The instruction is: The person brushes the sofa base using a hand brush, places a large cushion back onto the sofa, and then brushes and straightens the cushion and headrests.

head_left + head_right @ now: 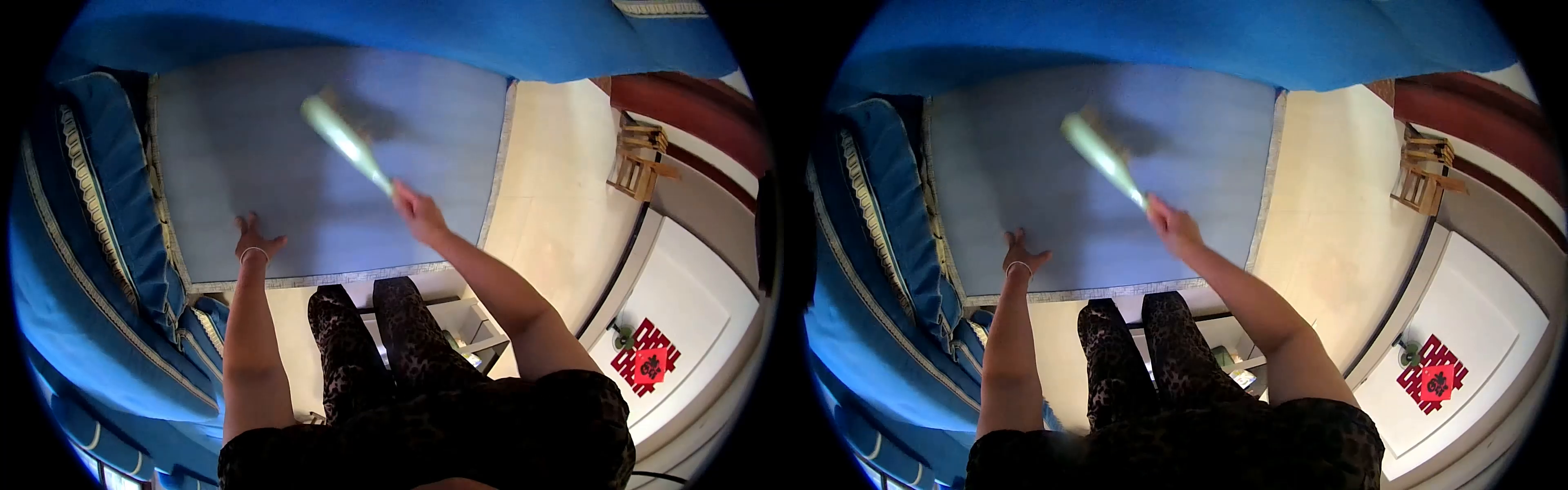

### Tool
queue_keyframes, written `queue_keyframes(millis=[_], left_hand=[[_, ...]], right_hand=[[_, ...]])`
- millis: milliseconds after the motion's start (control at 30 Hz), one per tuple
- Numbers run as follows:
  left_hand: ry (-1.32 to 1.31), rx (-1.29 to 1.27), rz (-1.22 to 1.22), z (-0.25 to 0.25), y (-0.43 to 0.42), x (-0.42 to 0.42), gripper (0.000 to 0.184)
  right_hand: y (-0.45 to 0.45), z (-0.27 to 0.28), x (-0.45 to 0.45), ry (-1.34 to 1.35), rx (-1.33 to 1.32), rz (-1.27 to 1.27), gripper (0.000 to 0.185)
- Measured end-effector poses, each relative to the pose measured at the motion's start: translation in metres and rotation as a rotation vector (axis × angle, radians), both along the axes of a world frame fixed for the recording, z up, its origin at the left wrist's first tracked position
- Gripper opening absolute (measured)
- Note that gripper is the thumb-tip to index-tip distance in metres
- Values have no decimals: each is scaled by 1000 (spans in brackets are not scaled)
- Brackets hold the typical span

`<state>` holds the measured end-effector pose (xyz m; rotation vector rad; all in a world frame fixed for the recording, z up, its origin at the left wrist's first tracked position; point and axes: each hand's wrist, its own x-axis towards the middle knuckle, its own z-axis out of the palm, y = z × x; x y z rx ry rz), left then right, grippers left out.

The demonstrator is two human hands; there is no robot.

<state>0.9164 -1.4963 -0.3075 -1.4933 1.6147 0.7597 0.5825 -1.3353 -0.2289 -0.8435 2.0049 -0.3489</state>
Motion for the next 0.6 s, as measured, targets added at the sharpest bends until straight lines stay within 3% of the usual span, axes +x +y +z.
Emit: queue_keyframes(millis=[100, 133, 200, 267, 367, 400, 433, 467, 533, 600], left_hand=[[129, -95, -31, -22, 11, 32, 98], [215, -135, 58, -32, 22, 43, 92], [364, -236, 244, -42, 40, 77, 82], [297, -314, 253, -27, 57, 80, 75], [386, -352, 484, -33, 91, 87, 68], [371, -333, 542, -42, 102, 93, 65], [489, -291, 819, -17, 101, 84, 62], [473, -319, 805, -16, 112, 89, 59], [458, -378, 836, -7, 126, 96, 56], [462, -430, 928, 14, 133, 102, 55]], right_hand=[[26, 43, 19, -233, -46, 125, 42], [25, 51, 18, -321, -73, 143, 43], [7, 25, 6, -350, -48, -82, 37], [-55, 12, -6, -364, -136, -305, 31], [-81, -17, 27, -428, -132, -426, 22], [-62, -27, 59, -460, 12, -448, 23], [-31, -30, 85, -620, 48, -428, 23], [-2, -24, 107, -775, 88, -409, 22], [12, 19, 133, -832, 290, -90, 21], [-20, 30, 146, -940, 269, -123, 22]])
